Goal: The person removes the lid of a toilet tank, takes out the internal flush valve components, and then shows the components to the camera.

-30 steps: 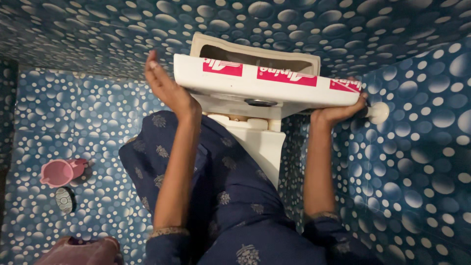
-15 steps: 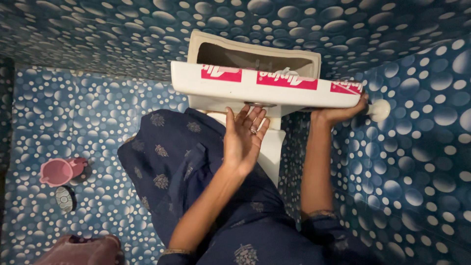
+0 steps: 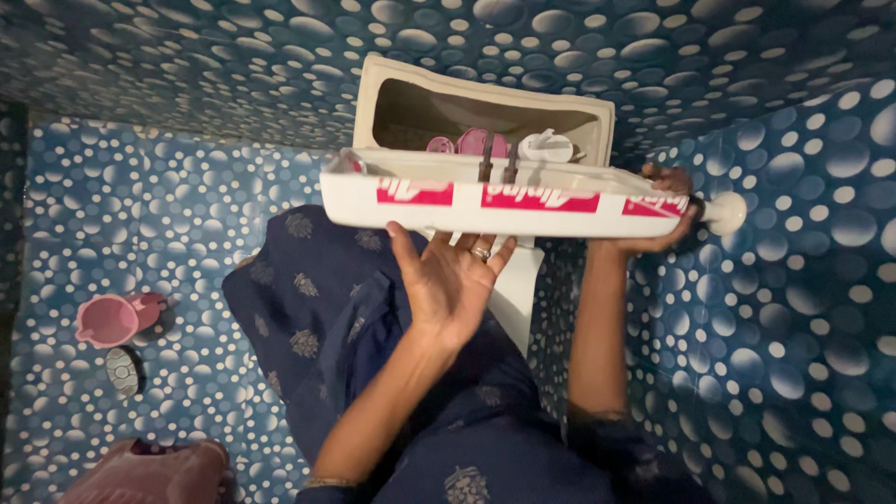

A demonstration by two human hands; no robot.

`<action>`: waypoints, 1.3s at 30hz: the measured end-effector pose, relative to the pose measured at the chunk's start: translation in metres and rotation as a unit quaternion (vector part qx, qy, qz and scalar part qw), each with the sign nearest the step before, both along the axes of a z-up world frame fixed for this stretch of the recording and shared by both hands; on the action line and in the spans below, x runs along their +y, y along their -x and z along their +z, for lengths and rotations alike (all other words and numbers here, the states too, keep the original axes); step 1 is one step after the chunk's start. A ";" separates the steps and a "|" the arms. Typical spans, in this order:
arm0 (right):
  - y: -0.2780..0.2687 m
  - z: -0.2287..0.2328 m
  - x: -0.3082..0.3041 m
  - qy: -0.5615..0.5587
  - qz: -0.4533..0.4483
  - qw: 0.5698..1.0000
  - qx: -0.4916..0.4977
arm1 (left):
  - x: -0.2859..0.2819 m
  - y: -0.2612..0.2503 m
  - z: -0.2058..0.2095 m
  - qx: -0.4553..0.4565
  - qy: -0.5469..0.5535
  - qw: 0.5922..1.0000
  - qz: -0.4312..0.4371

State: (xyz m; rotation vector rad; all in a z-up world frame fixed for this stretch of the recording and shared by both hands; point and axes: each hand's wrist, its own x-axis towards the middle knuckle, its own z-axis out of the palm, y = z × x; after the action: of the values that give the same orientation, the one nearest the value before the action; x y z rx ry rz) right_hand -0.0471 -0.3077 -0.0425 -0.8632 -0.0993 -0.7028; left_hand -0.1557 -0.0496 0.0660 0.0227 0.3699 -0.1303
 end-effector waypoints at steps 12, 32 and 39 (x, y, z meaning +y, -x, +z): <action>0.022 -0.003 -0.017 0.020 0.156 0.985 -0.068 | -0.022 0.009 -0.010 0.117 -0.098 0.988 0.010; 0.059 -0.008 -0.037 0.185 0.207 0.956 0.095 | -0.022 0.042 -0.114 0.116 -0.103 0.987 0.044; 0.062 0.095 0.005 0.604 0.101 0.777 0.146 | -0.019 0.045 -0.119 0.094 -0.094 0.990 0.037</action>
State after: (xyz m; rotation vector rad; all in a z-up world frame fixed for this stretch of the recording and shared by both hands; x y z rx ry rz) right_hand -0.1094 -0.3028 0.0529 -2.1604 -0.3848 -0.2111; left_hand -0.2007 -0.0685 -0.0527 0.1842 0.5703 -0.0234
